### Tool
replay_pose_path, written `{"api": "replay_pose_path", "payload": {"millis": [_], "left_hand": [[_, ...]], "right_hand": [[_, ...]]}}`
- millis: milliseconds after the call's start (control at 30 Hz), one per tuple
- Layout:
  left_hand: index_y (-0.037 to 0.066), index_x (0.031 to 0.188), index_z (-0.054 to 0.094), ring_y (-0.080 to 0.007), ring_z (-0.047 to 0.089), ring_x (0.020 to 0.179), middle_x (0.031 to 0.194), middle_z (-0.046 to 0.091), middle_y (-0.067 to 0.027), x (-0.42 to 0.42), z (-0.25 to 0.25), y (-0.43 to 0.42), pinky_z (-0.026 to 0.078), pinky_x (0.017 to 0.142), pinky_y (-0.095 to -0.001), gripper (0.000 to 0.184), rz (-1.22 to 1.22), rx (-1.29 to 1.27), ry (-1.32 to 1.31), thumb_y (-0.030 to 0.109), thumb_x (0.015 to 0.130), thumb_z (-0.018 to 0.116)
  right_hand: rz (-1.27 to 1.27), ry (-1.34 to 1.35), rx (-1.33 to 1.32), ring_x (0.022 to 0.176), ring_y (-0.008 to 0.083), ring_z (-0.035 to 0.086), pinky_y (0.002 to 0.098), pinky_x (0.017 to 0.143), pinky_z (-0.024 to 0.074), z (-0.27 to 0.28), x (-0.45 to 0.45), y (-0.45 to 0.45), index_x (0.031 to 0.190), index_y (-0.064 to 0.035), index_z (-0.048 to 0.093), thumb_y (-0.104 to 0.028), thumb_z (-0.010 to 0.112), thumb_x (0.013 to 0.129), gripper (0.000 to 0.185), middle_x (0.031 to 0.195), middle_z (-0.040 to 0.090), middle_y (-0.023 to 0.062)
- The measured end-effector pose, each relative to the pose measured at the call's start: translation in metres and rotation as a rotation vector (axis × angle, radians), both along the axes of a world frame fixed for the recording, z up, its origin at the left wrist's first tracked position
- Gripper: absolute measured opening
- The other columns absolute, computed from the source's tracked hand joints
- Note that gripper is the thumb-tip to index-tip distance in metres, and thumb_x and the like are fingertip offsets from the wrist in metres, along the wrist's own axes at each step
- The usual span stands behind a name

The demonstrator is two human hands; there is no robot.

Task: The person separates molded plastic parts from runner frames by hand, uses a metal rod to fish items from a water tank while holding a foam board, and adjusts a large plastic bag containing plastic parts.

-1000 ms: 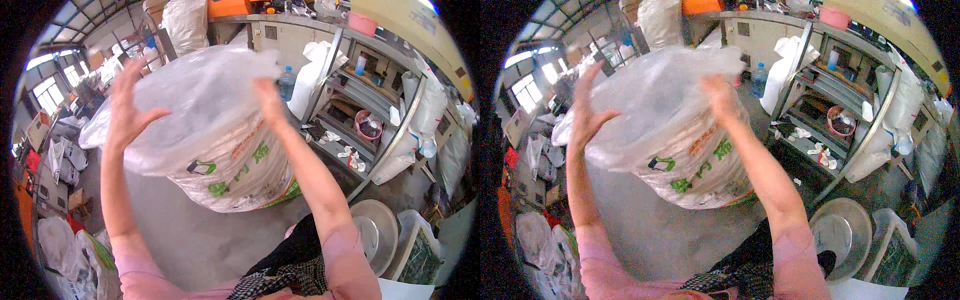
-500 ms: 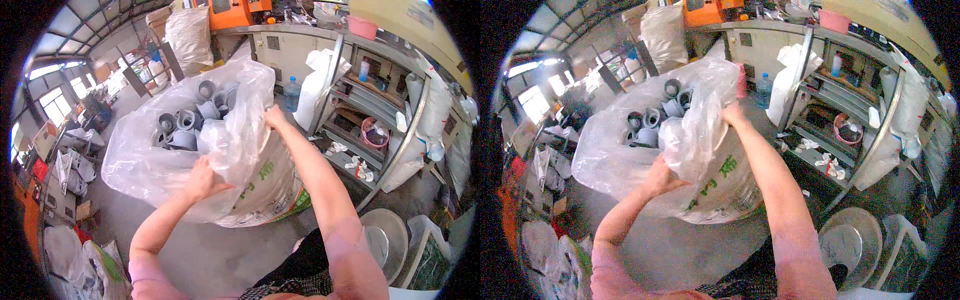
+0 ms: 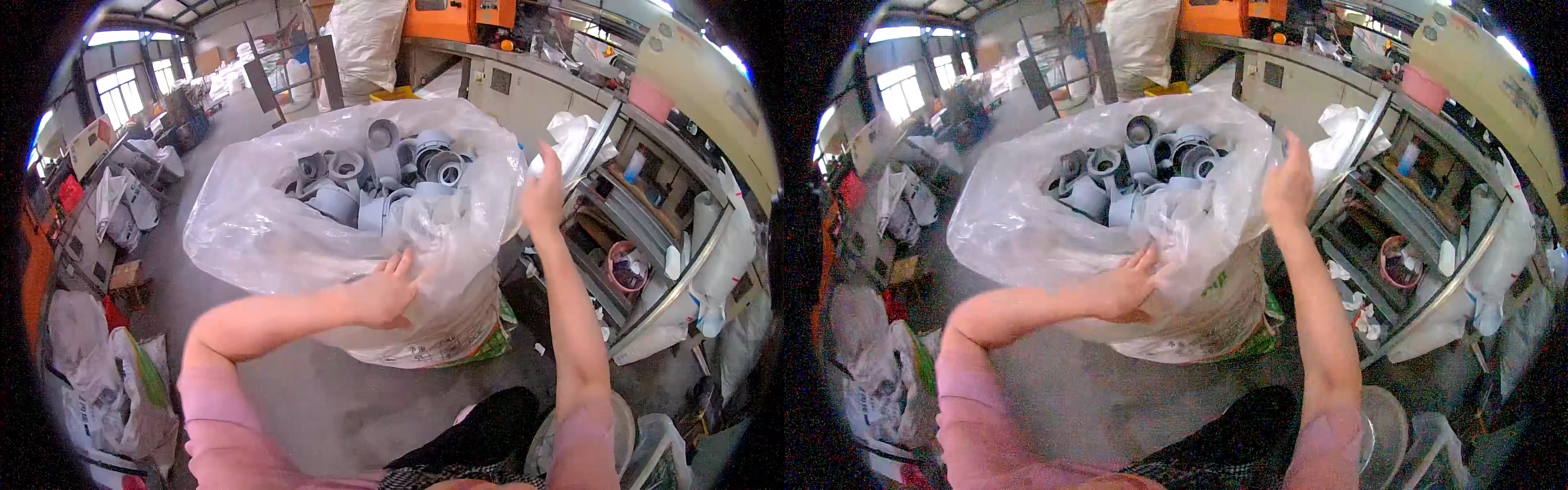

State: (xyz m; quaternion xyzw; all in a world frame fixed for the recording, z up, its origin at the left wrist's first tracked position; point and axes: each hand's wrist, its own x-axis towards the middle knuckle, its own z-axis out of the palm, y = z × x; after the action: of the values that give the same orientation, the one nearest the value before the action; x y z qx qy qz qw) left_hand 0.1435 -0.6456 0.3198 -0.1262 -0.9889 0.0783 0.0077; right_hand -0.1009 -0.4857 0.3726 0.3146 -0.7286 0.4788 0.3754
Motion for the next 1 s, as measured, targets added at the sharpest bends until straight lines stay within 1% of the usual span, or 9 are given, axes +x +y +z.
{"api": "replay_pose_path", "payload": {"millis": [167, 233, 333, 500, 567, 600, 800, 867, 1000], "left_hand": [[-0.002, 0.122, 0.05, -0.0241, 0.063, 0.094, 0.105, 0.063, -0.0169, -0.079, 0.144, -0.08, 0.052, 0.078, -0.0364, 0.055, 0.279, 0.527, -0.96, 0.037, 0.084, 0.06], [-0.003, 0.111, 0.056, -0.0255, 0.065, 0.077, 0.092, 0.065, -0.0184, -0.113, 0.167, -0.145, 0.055, 0.068, -0.0349, 0.042, 0.629, 0.627, -0.422, 0.026, 0.081, 0.062], [-0.002, 0.111, 0.054, -0.0374, 0.059, 0.097, 0.099, 0.06, -0.0262, -0.133, 0.13, -0.244, 0.051, 0.079, -0.0423, 0.052, 0.78, -0.149, 0.513, 0.032, 0.075, 0.067], [0.008, 0.118, 0.053, -0.0329, 0.059, 0.1, 0.103, 0.062, -0.0147, -0.141, 0.058, -0.327, 0.045, 0.087, -0.0449, 0.042, 1.106, 0.047, 0.528, 0.026, 0.08, 0.058], [0.008, 0.114, 0.056, -0.0339, 0.06, 0.095, 0.1, 0.063, -0.0135, -0.153, 0.103, -0.296, 0.047, 0.085, -0.0433, 0.035, 1.064, 0.255, 0.962, 0.021, 0.082, 0.052], [0.01, 0.108, 0.06, -0.0336, 0.061, 0.092, 0.101, 0.063, -0.0154, -0.161, 0.137, -0.293, 0.047, 0.083, -0.0431, 0.03, 1.047, -0.113, 0.849, 0.019, 0.081, 0.052], [0.009, 0.126, 0.046, -0.0379, 0.052, 0.108, 0.121, 0.052, -0.0201, -0.186, 0.228, -0.26, 0.04, 0.092, -0.0437, 0.069, 0.365, 1.128, 1.238, 0.033, 0.067, 0.072], [0.01, 0.136, 0.034, -0.0395, 0.043, 0.117, 0.13, 0.041, -0.025, -0.194, 0.208, -0.258, 0.031, 0.101, -0.0454, 0.083, 0.294, -0.012, 1.146, 0.035, 0.067, 0.073], [0.019, 0.136, 0.034, -0.044, 0.033, 0.124, 0.136, 0.033, -0.0239, -0.161, 0.125, -0.13, 0.025, 0.104, -0.0533, 0.072, 0.42, -0.364, 0.494, 0.029, 0.074, 0.067]], "right_hand": [[0.026, 0.245, 0.643, 0.126, 0.0426, 0.031, 0.0561, 0.101, 0.0255, 0.025, 0.065, -0.04, 0.129, -0.0179, 0.044, -0.013, 0.056, 0.075, 0.056, 0.136, 0.035, 0.0183], [-0.052, -0.153, 1.244, 0.129, 0.0504, 0.018, 0.0645, 0.1, 0.0178, 0.009, 0.067, -0.043, 0.137, -0.0336, 0.032, -0.021, 0.06, 0.074, 0.07, 0.145, 0.018, 0.018], [0.14, -0.438, 1.296, 0.13, 0.0548, 0.008, 0.0646, 0.102, 0.0141, -0.023, 0.055, -0.022, 0.14, -0.0398, 0.018, -0.032, 0.065, 0.071, 0.084, 0.148, 0.006, 0.0206], [0.168, -0.485, 1.143, 0.128, 0.057, 0.007, 0.0689, 0.098, 0.0146, -0.071, 0.043, 0.008, 0.14, -0.0429, 0.013, -0.043, 0.074, 0.062, 0.099, 0.147, 0.004, 0.0219], [0.157, -0.427, 1.113, 0.127, 0.0584, 0.009, 0.0724, 0.095, 0.016, -0.082, 0.043, 0.005, 0.139, -0.0434, 0.015, -0.048, 0.078, 0.058, 0.102, 0.147, 0.002, 0.0207], [0.166, -0.432, 1.09, 0.127, 0.0572, 0.01, 0.0695, 0.097, 0.0175, -0.078, 0.046, 0.004, 0.14, -0.0399, 0.016, -0.045, 0.079, 0.059, 0.102, 0.147, 0.001, 0.0204], [0.311, -0.133, 0.776, 0.131, 0.0454, 0.017, 0.0539, 0.103, 0.0254, -0.101, 0.023, -0.009, 0.14, -0.0083, 0.019, -0.03, 0.078, 0.063, 0.1, 0.147, 0.004, 0.0203], [0.294, -0.068, 0.699, 0.132, 0.0416, 0.02, 0.0494, 0.104, 0.0276, -0.091, 0.019, -0.011, 0.139, 0.001, 0.019, -0.027, 0.078, 0.064, 0.099, 0.147, 0.006, 0.0203], [0.23, -0.065, 0.635, 0.125, 0.0424, 0.032, 0.0411, 0.102, 0.0328, -0.074, 0.022, -0.021, 0.136, 0.0088, 0.015, -0.022, 0.076, 0.065, 0.099, 0.147, 0.005, 0.0212]]}}
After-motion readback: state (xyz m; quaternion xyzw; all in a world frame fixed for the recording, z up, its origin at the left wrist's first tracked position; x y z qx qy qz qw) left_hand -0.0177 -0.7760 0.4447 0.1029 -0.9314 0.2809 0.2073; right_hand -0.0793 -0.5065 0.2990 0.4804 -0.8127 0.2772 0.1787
